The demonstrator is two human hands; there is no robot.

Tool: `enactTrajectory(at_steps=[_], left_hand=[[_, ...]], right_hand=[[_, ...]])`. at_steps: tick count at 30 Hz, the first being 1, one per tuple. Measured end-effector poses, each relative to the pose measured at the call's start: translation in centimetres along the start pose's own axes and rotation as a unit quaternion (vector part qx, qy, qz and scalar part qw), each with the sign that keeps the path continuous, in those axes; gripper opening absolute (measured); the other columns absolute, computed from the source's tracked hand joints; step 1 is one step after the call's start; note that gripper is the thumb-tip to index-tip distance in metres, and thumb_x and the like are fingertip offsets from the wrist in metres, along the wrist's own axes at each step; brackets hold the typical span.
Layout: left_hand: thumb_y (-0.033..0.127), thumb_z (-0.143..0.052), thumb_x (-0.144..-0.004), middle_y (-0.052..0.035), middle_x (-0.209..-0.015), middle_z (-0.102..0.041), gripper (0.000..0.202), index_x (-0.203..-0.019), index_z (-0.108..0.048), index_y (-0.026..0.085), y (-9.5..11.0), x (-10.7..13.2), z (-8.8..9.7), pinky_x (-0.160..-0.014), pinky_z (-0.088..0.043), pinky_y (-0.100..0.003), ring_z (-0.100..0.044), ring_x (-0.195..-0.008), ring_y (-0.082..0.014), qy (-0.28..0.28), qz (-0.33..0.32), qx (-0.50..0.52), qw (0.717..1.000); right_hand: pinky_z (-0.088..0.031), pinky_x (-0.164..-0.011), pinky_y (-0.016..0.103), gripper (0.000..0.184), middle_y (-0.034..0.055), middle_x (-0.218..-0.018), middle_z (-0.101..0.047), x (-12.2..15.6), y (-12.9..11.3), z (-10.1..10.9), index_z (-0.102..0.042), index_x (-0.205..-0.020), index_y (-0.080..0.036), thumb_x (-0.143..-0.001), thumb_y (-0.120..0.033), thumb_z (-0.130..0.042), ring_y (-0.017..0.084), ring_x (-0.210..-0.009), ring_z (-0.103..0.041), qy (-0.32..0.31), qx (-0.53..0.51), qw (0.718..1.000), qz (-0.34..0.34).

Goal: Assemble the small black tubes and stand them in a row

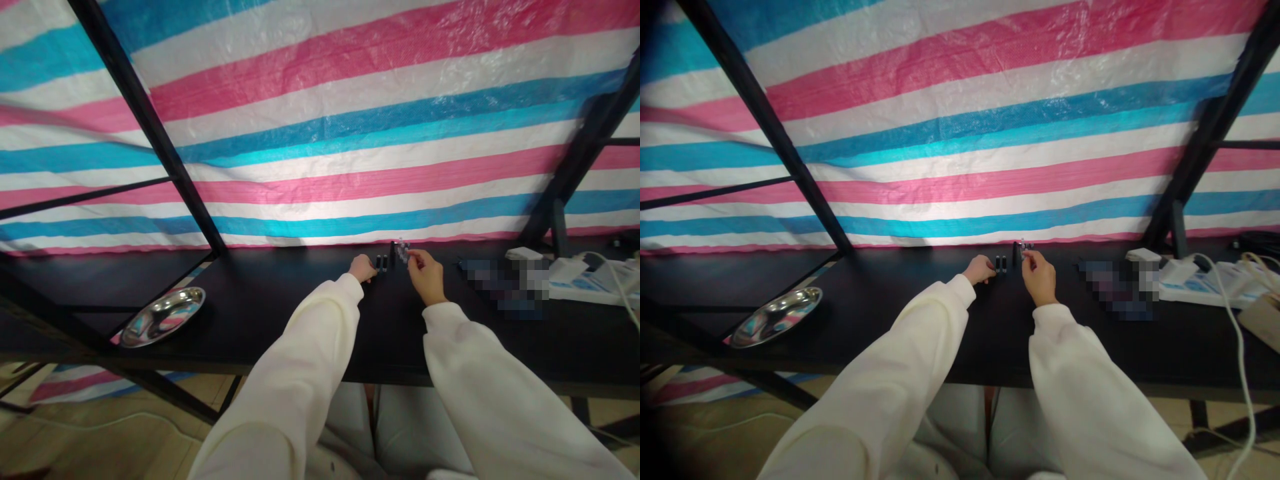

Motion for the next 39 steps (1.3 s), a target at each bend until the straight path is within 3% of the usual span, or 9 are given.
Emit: enactTrajectory(at_steps=[4, 11, 16, 23, 29, 34, 39], left_hand=[[0.015, -0.064, -0.064, -0.004, -0.05, -0.059, 0.012, -0.075, -0.064, 0.01, -0.8, 1.7, 0.8, -0.066, -0.049, -0.023, -0.063, -0.061, -0.0165, 0.019, -0.01, -0.047, 0.999], [0.021, -0.058, -0.071, -0.0126, -0.087, -0.065, 0.011, -0.077, -0.064, 0.014, -1.7, 5.6, 0.9, -0.08, -0.045, -0.031, -0.061, -0.087, -0.0224, 0.081, -0.046, -0.114, 0.989], [0.026, -0.049, -0.078, -0.0081, -0.081, -0.064, 0.018, -0.075, -0.064, 0.017, -1.6, 6.8, 0.5, -0.074, -0.045, -0.028, -0.06, -0.078, -0.0181, 0.117, -0.093, -0.093, 0.984], [0.029, -0.047, -0.079, -0.0035, -0.071, -0.062, 0.021, -0.07, -0.062, 0.017, -1.6, 7.0, 0.0, -0.064, -0.042, -0.023, -0.055, -0.066, -0.0133, 0.122, -0.167, -0.068, 0.976], [0.029, -0.045, -0.08, -0.0026, -0.069, -0.062, 0.022, -0.069, -0.061, 0.018, -1.7, 7.1, -0.1, -0.062, -0.04, -0.023, -0.054, -0.063, -0.0129, 0.125, -0.179, -0.063, 0.974], [0.029, -0.045, -0.081, -0.0022, -0.071, -0.062, 0.022, -0.07, -0.061, 0.018, -1.2, 7.4, -0.1, -0.062, -0.041, -0.023, -0.055, -0.065, -0.0133, 0.114, -0.189, -0.076, 0.972], [0.028, -0.045, -0.081, -0.0023, -0.071, -0.062, 0.022, -0.071, -0.061, 0.018, -1.0, 7.7, 0.2, -0.062, -0.041, -0.024, -0.055, -0.066, -0.0137, 0.116, -0.156, -0.091, 0.977]], right_hand=[[-0.045, -0.061, 0.029, 0.03, 0.0075, -0.071, -0.065, 0.0, 0.2, 0.1, -0.063, -0.09, -0.015, -0.075, -0.029, -0.042, 0.016, -0.057, -0.057, 0.014, 0.014, 1.0, -0.003], [-0.046, -0.065, 0.032, 0.03, 0.0067, -0.068, -0.064, -0.2, 1.7, -0.3, -0.061, -0.093, -0.015, -0.073, -0.028, -0.042, 0.018, -0.062, -0.059, 0.021, 0.005, 0.999, -0.047], [-0.046, -0.064, 0.033, 0.03, 0.0059, -0.067, -0.062, -0.4, 3.7, -1.1, -0.06, -0.09, -0.015, -0.065, -0.029, -0.049, 0.019, -0.063, -0.058, 0.028, 0.009, 0.993, -0.11], [-0.045, -0.062, 0.033, 0.024, 0.0048, -0.066, -0.061, -1.4, 6.2, -2.5, -0.059, -0.08, -0.014, -0.06, -0.027, -0.058, 0.019, -0.062, -0.058, -0.027, 0.027, 0.986, -0.165], [-0.045, -0.06, 0.035, 0.02, 0.0049, -0.063, -0.06, -3.0, 6.7, -3.3, -0.059, -0.074, -0.013, -0.057, -0.023, -0.064, 0.02, -0.059, -0.058, -0.071, 0.063, 0.984, -0.148], [-0.045, -0.065, 0.033, 0.022, 0.0107, -0.074, -0.065, -3.6, 6.3, -3.9, -0.061, -0.079, -0.011, -0.063, -0.026, -0.064, 0.022, -0.07, -0.061, -0.117, 0.13, 0.975, -0.138], [-0.044, -0.067, 0.029, 0.027, 0.0139, -0.086, -0.066, -3.9, 6.0, -4.2, -0.062, -0.085, -0.01, -0.07, -0.033, -0.059, 0.024, -0.082, -0.062, -0.163, 0.176, 0.961, -0.139]])
Point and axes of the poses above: each hand's wrist, its own x-axis away from the middle knuckle, its own z-axis out of the back of the hand, y = z × x, the point moved 3 cm from there along -x, towards the middle knuckle
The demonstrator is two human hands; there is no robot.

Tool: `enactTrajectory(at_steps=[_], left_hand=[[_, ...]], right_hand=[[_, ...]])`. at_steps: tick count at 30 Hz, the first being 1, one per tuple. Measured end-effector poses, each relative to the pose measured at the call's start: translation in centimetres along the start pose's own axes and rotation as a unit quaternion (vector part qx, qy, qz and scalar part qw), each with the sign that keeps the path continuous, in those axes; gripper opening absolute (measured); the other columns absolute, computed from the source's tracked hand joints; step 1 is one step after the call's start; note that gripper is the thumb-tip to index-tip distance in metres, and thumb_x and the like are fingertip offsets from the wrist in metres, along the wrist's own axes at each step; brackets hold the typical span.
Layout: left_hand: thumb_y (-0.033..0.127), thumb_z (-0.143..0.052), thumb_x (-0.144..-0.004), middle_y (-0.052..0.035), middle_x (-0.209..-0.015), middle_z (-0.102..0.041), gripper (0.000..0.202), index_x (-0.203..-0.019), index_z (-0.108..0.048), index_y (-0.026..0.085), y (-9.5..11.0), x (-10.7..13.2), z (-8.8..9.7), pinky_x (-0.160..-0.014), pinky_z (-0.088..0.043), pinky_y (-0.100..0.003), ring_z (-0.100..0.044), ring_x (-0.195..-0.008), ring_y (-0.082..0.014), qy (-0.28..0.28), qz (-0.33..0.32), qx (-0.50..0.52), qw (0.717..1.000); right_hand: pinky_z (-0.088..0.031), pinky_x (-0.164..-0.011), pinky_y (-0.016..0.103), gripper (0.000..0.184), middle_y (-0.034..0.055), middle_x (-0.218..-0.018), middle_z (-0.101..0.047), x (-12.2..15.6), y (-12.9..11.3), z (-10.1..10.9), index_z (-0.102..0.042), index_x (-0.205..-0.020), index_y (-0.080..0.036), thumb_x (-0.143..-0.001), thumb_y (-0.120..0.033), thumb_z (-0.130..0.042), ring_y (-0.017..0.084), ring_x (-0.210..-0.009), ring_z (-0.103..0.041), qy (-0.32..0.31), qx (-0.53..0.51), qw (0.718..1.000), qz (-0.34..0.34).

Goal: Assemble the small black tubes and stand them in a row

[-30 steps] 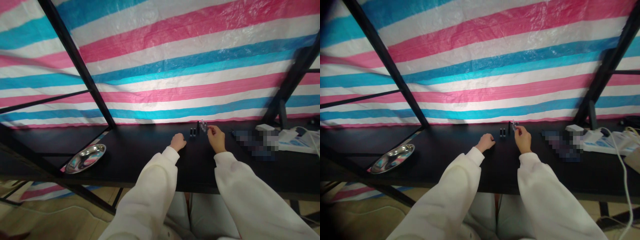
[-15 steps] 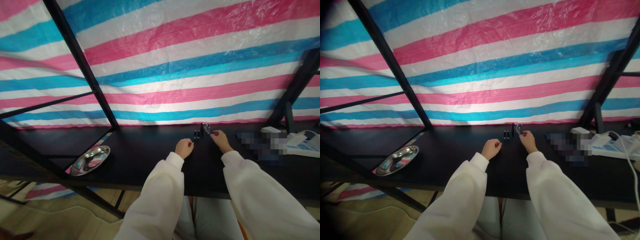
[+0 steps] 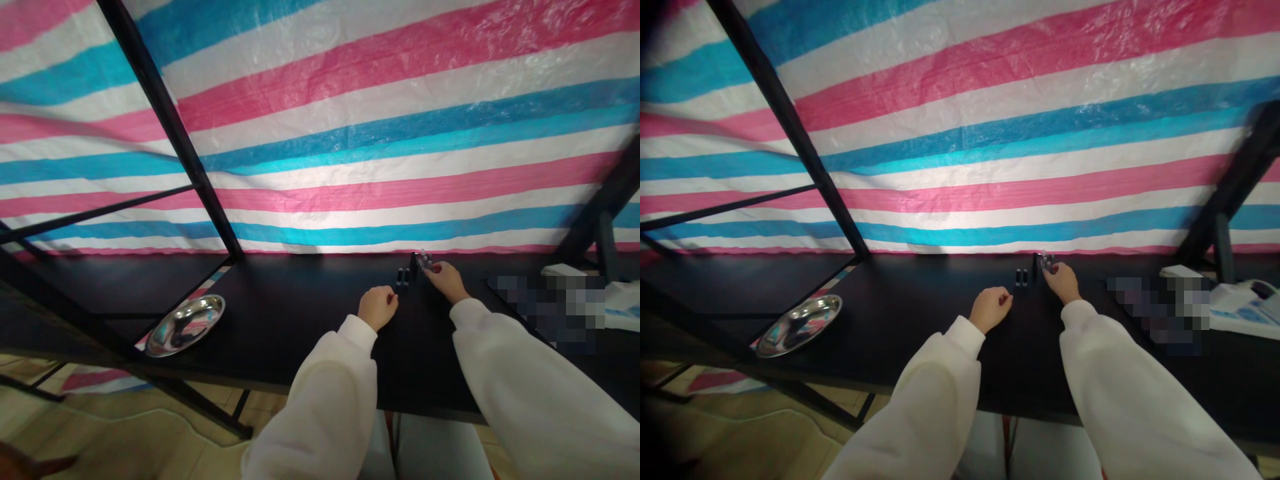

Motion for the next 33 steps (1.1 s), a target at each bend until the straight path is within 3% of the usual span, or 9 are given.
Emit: enactTrajectory(at_steps=[14, 22, 27, 33], left_hand=[[0.029, -0.045, -0.081, -0.003, -0.071, -0.063, 0.022, -0.071, -0.062, 0.019, 0.0, 0.1, 0.0, -0.061, -0.042, -0.024, -0.056, -0.065, -0.0144, 0.006, 0.008, -0.004, 1.0], [0.029, -0.045, -0.08, -0.004, -0.074, -0.064, 0.021, -0.074, -0.063, 0.019, -0.2, 0.1, 0.0, -0.065, -0.044, -0.026, -0.057, -0.069, -0.0154, 0.018, 0.054, -0.004, 0.998], [0.03, -0.045, -0.08, -0.0039, -0.074, -0.064, 0.022, -0.075, -0.063, 0.019, -0.4, 0.2, 0.0, -0.066, -0.044, -0.026, -0.058, -0.069, -0.0157, 0.023, 0.061, -0.008, 0.998], [0.03, -0.044, -0.081, -0.0037, -0.075, -0.064, 0.022, -0.076, -0.063, 0.02, -0.4, 0.3, 0.2, -0.066, -0.045, -0.027, -0.058, -0.07, -0.0158, 0.026, 0.078, -0.011, 0.997]], right_hand=[[-0.041, -0.064, 0.028, 0.024, 0.0119, -0.08, -0.065, 1.2, -1.4, 2.0, -0.063, -0.085, -0.014, -0.073, -0.029, -0.048, 0.023, -0.077, -0.061, 0.025, 0.035, 0.999, -0.016], [-0.041, -0.066, 0.027, 0.021, 0.0086, -0.08, -0.065, 1.7, -2.5, 1.4, -0.058, -0.088, -0.017, -0.078, -0.019, -0.04, 0.02, -0.074, -0.061, -0.016, -0.004, 0.997, 0.08], [-0.042, -0.064, 0.028, 0.022, 0.0106, -0.086, -0.065, 1.7, -3.0, 0.4, -0.054, -0.097, -0.015, -0.077, -0.023, -0.047, 0.021, -0.075, -0.061, -0.002, 0.005, 0.992, 0.128], [-0.041, -0.061, 0.027, 0.022, 0.0076, -0.08, -0.063, 1.5, -3.3, -0.3, -0.054, -0.097, -0.016, -0.077, -0.026, -0.049, 0.019, -0.068, -0.06, -0.015, 0.025, 0.989, 0.144]])
Point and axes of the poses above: each hand's wrist, its own x-axis away from the middle knuckle, its own z-axis out of the back of the hand, y = z × x, the point moved 3 cm from there along -x, towards the middle knuckle
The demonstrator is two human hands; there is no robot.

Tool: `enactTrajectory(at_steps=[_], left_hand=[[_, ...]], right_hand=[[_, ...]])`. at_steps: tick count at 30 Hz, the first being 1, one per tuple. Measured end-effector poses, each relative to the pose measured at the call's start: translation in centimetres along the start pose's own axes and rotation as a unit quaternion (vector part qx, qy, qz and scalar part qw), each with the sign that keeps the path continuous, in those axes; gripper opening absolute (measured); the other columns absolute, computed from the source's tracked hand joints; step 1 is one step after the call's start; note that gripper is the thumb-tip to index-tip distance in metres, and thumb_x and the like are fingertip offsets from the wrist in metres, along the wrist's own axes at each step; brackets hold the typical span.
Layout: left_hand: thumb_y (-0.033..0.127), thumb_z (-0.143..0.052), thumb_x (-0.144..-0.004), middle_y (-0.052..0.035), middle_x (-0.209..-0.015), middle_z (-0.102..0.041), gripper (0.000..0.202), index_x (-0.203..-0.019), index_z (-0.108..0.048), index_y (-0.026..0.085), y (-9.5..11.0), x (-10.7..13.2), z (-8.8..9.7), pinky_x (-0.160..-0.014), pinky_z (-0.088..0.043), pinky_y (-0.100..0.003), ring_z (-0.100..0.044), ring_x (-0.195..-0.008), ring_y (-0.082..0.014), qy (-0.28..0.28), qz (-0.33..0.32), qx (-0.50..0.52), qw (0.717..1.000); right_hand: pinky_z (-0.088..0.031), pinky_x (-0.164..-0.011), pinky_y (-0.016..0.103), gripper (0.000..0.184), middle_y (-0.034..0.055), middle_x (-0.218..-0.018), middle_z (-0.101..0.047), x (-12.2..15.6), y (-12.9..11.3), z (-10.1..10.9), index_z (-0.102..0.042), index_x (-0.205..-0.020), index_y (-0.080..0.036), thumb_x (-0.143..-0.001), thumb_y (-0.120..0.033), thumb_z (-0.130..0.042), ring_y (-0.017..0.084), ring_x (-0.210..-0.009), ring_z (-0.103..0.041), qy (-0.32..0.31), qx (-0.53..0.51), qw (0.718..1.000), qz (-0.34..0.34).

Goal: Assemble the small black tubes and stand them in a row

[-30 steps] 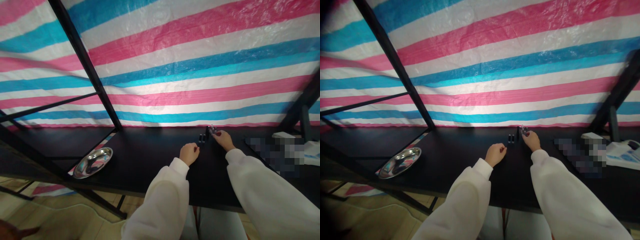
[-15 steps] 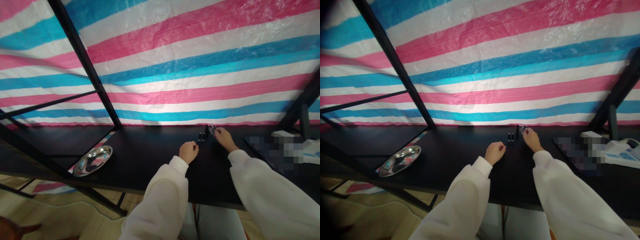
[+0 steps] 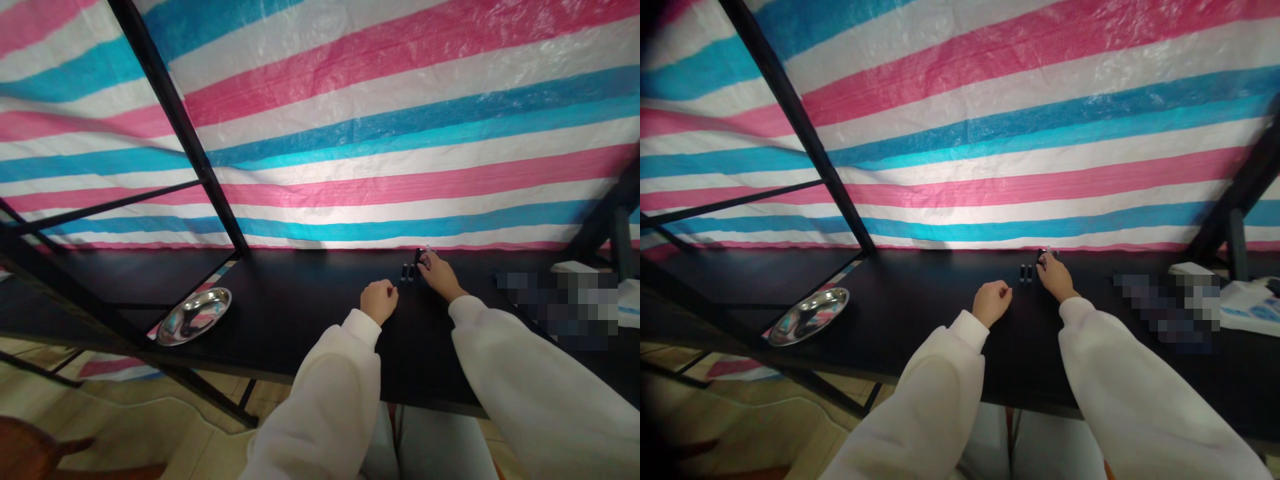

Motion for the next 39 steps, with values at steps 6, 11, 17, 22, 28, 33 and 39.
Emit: enactTrajectory(at_steps=[6, 11, 17, 22, 28, 33, 39], left_hand=[[0.03, -0.045, -0.081, -0.0029, -0.072, -0.063, 0.021, -0.074, -0.062, 0.02, -0.1, -0.1, -0.1, -0.065, -0.044, -0.026, -0.057, -0.068, -0.0154, 0.01, -0.008, 0.009, 1.0], [0.03, -0.046, -0.08, -0.0025, -0.069, -0.061, 0.021, -0.071, -0.061, 0.019, -0.1, 0.0, 0.0, -0.062, -0.042, -0.024, -0.055, -0.063, -0.0137, 0.025, -0.015, 0.043, 0.999], [0.03, -0.047, -0.079, -0.0005, -0.064, -0.06, 0.022, -0.071, -0.062, 0.017, 0.4, 0.0, 0.3, -0.06, -0.039, -0.022, -0.051, -0.058, -0.0105, 0.032, -0.046, 0.111, 0.992], [0.029, -0.046, -0.08, 0.0007, -0.061, -0.058, 0.023, -0.07, -0.062, 0.016, 0.7, 0.0, 0.4, -0.06, -0.038, -0.02, -0.048, -0.055, -0.0085, 0.054, -0.074, 0.145, 0.985], [0.032, -0.047, -0.08, 0.0018, -0.058, -0.054, 0.022, -0.077, -0.062, 0.015, 0.5, -0.2, 0.5, -0.059, -0.038, -0.02, -0.047, -0.054, -0.008, 0.095, -0.072, 0.183, 0.976], [0.032, -0.05, -0.08, 0.0032, -0.064, -0.053, 0.039, -0.116, -0.05, 0.018, 0.5, 0.0, 1.0, -0.063, -0.041, -0.02, -0.049, -0.057, -0.008, 0.123, -0.058, 0.213, 0.967], [0.03, -0.05, -0.08, 0.0008, -0.07, -0.055, 0.04, -0.119, -0.052, 0.02, 0.5, -0.1, 0.7, -0.067, -0.043, -0.021, -0.051, -0.064, -0.0098, 0.108, -0.091, 0.204, 0.969]], right_hand=[[-0.04, -0.061, 0.026, 0.019, 0.0073, -0.077, -0.062, -0.4, -0.1, -0.3, -0.056, -0.093, -0.016, -0.078, -0.025, -0.048, 0.018, -0.068, -0.058, -0.014, 0.012, 1.0, -0.012], [-0.04, -0.063, 0.027, 0.019, 0.0083, -0.075, -0.062, -0.4, -0.5, -0.1, -0.057, -0.091, -0.014, -0.078, -0.024, -0.047, 0.019, -0.07, -0.059, -0.022, 0.026, 0.999, -0.018], [-0.041, -0.064, 0.027, 0.018, 0.0095, -0.078, -0.064, 0.3, -0.6, 0.8, -0.058, -0.089, -0.015, -0.078, -0.024, -0.047, 0.02, -0.072, -0.06, -0.015, 0.035, 0.999, -0.024], [-0.04, -0.064, 0.028, 0.017, 0.0112, -0.079, -0.064, 1.1, -1.1, 2.7, -0.057, -0.088, -0.015, -0.079, -0.026, -0.047, 0.022, -0.073, -0.061, 0.013, 0.039, 0.998, -0.052], [-0.039, -0.066, 0.029, 0.019, 0.012, -0.082, -0.064, 3.1, -4.3, 5.7, -0.053, -0.093, -0.015, -0.082, -0.028, -0.043, 0.023, -0.076, -0.059, 0.109, -0.002, 0.993, -0.041], [-0.039, -0.062, 0.027, 0.02, 0.0086, -0.077, -0.062, 5.2, -7.6, 6.1, -0.051, -0.089, -0.017, -0.084, -0.032, -0.039, 0.019, -0.069, -0.058, 0.151, -0.085, 0.983, 0.051], [-0.041, -0.062, 0.025, 0.019, 0.0061, -0.079, -0.061, 6.9, -8.7, 4.1, -0.05, -0.092, -0.019, -0.085, -0.031, -0.038, 0.016, -0.065, -0.057, 0.108, -0.133, 0.975, 0.145]])
Point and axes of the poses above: each hand's wrist, its own x-axis away from the middle knuckle, its own z-axis out of the back of the hand, y = z × x, the point moved 3 cm from there along -x, towards the middle knuckle
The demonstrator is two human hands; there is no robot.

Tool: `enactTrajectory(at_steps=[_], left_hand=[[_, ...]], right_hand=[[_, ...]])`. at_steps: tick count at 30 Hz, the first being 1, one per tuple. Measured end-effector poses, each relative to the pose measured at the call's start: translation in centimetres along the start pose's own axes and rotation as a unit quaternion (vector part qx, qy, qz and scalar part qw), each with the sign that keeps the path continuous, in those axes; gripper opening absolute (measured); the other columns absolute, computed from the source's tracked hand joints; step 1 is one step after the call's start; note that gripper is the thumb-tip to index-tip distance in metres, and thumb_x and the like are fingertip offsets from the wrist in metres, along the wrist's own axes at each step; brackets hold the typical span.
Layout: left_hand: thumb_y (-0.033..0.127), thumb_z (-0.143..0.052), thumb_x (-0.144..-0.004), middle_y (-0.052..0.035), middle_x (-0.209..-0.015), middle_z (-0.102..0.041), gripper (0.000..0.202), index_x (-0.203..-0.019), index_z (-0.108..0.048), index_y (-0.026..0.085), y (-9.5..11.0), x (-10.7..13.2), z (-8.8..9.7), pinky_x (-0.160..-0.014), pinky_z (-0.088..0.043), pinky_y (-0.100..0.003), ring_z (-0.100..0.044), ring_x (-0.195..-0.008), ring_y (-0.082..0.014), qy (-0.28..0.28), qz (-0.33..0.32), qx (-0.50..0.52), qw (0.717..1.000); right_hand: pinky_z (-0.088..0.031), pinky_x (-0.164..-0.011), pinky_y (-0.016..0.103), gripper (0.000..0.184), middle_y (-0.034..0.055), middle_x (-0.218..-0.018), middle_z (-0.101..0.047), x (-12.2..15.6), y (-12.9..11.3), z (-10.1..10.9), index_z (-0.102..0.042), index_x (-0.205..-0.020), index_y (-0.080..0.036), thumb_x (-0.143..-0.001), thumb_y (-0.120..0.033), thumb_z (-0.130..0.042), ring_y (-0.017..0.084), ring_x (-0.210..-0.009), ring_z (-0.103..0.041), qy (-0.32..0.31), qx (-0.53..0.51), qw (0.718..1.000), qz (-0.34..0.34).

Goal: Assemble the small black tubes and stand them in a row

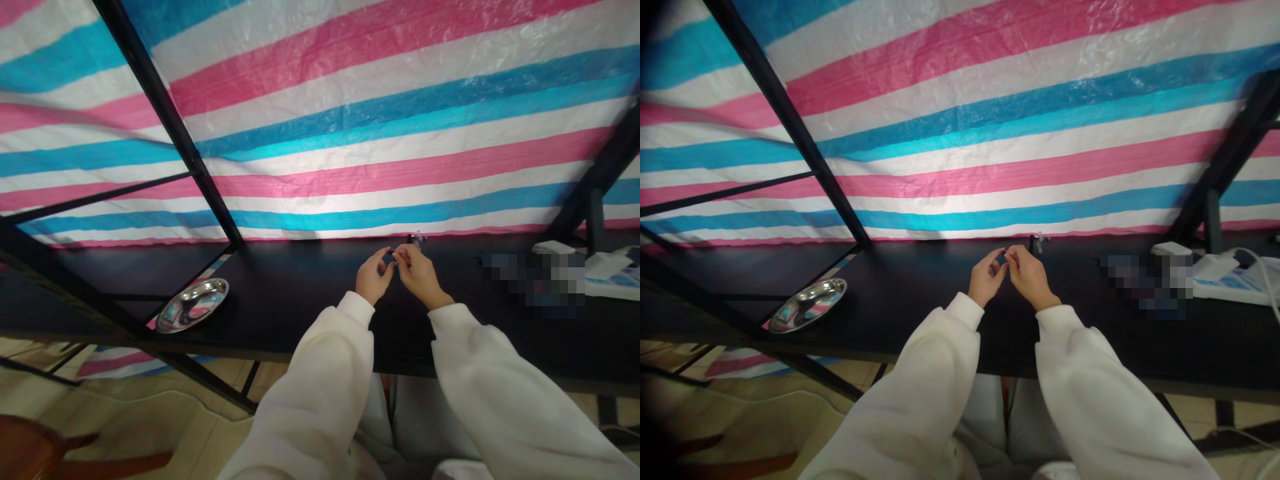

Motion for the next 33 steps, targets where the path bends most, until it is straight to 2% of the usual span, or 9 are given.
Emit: enactTrajectory(at_steps=[5, 8, 12, 15, 17, 19, 25, 29, 33], left_hand=[[0.023, -0.05, -0.078, -0.0043, -0.079, -0.061, 0.025, -0.099, -0.063, 0.016, -0.4, -0.1, -0.3, -0.07, -0.044, -0.023, -0.054, -0.071, -0.012, 0.011, -0.015, -0.015, 1.0], [0.021, -0.05, -0.078, -0.0052, -0.083, -0.064, 0.021, -0.093, -0.064, 0.015, -0.4, -0.2, -0.4, -0.071, -0.045, -0.024, -0.056, -0.073, -0.0125, 0.011, -0.023, -0.012, 1.0], [0.023, -0.051, -0.078, -0.0056, -0.087, -0.066, 0.021, -0.093, -0.064, 0.016, -0.2, -0.2, -0.2, -0.068, -0.046, -0.023, -0.058, -0.074, -0.0123, 0.017, -0.001, 0.025, 1.0], [0.024, -0.052, -0.078, -0.0056, -0.085, -0.066, 0.022, -0.094, -0.063, 0.015, -0.3, -0.3, -0.1, -0.055, -0.045, -0.02, -0.057, -0.059, -0.0085, 0.01, 0.055, 0.09, 0.994], [0.023, -0.051, -0.077, -0.0056, -0.082, -0.067, 0.024, -0.096, -0.061, 0.013, -0.4, -0.3, -0.2, -0.044, -0.041, -0.018, -0.05, -0.044, -0.0046, -0.009, 0.1, 0.155, 0.983], [0.022, -0.05, -0.077, -0.0056, -0.078, -0.066, 0.025, -0.097, -0.06, 0.011, -0.4, -0.4, -0.4, -0.038, -0.036, -0.017, -0.043, -0.035, -0.0021, -0.03, 0.13, 0.222, 0.966], [0.023, -0.054, -0.074, -0.0042, -0.071, -0.066, 0.025, -0.094, -0.059, 0.009, -0.1, -0.5, -0.5, -0.035, -0.032, -0.016, -0.045, -0.032, -0.0026, -0.071, 0.155, 0.318, 0.933], [0.025, -0.054, -0.074, -0.0049, -0.074, -0.066, 0.028, -0.097, -0.059, 0.01, -0.1, -0.4, -0.6, -0.033, -0.027, -0.016, -0.047, -0.033, -0.0027, -0.078, 0.155, 0.329, 0.928], [0.025, -0.055, -0.074, -0.0044, -0.073, -0.066, 0.027, -0.096, -0.059, 0.01, -0.3, -0.4, -0.7, -0.033, -0.028, -0.016, -0.046, -0.032, -0.0026, -0.083, 0.152, 0.332, 0.927]], right_hand=[[-0.043, -0.067, 0.026, 0.02, 0.0075, -0.084, -0.062, 0.7, -0.1, -0.9, -0.052, -0.091, -0.019, -0.085, -0.031, -0.037, 0.017, -0.072, -0.059, -0.039, -0.005, 0.999, 0.031], [-0.043, -0.064, 0.025, 0.024, 0.0062, -0.08, -0.062, 0.9, 0.0, -1.0, -0.052, -0.096, -0.018, -0.086, -0.033, -0.037, 0.016, -0.067, -0.058, -0.048, -0.016, 0.999, 0.014], [-0.042, -0.06, 0.025, 0.036, 0.0032, -0.071, -0.059, 0.9, 0.6, -0.7, -0.046, -0.11, -0.016, -0.084, -0.041, -0.039, 0.016, -0.061, -0.057, -0.03, -0.038, 0.998, -0.025], [-0.04, -0.06, 0.025, 0.035, 0.0044, -0.071, -0.059, 0.8, 1.2, -0.2, -0.05, -0.099, -0.017, -0.088, -0.042, -0.028, 0.017, -0.064, -0.057, -0.016, -0.035, 0.998, -0.048], [-0.038, -0.06, 0.025, 0.039, 0.005, -0.07, -0.059, 0.7, 1.5, 0.0, -0.052, -0.086, -0.019, -0.09, -0.041, -0.02, 0.017, -0.064, -0.056, -0.014, -0.018, 0.998, -0.054], [-0.036, -0.058, 0.025, 0.041, 0.0043, -0.067, -0.057, 0.6, 1.6, 0.0, -0.051, -0.077, -0.02, -0.09, -0.043, -0.02, 0.016, -0.062, -0.054, -0.019, 0.004, 0.999, -0.051], [-0.032, -0.053, 0.024, 0.04, 0.0028, -0.062, -0.055, 0.7, 1.6, -0.5, -0.049, -0.067, -0.02, -0.089, -0.044, -0.026, 0.014, -0.056, -0.049, -0.044, 0.026, 0.998, -0.032], [-0.033, -0.054, 0.024, 0.04, 0.0033, -0.064, -0.055, 0.6, 1.8, -0.7, -0.05, -0.068, -0.019, -0.089, -0.042, -0.026, 0.014, -0.057, -0.05, -0.051, 0.023, 0.998, -0.023], [-0.035, -0.058, 0.025, 0.041, 0.0037, -0.065, -0.056, 0.6, 2.0, -0.8, -0.05, -0.067, -0.02, -0.089, -0.042, -0.024, 0.015, -0.06, -0.051, -0.057, 0.016, 0.998, -0.014]])
Point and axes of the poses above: each hand's wrist, its own x-axis away from the middle knuckle, its own z-axis out of the back of the hand, y = z × x, the point moved 3 cm from there along -x, towards the middle knuckle
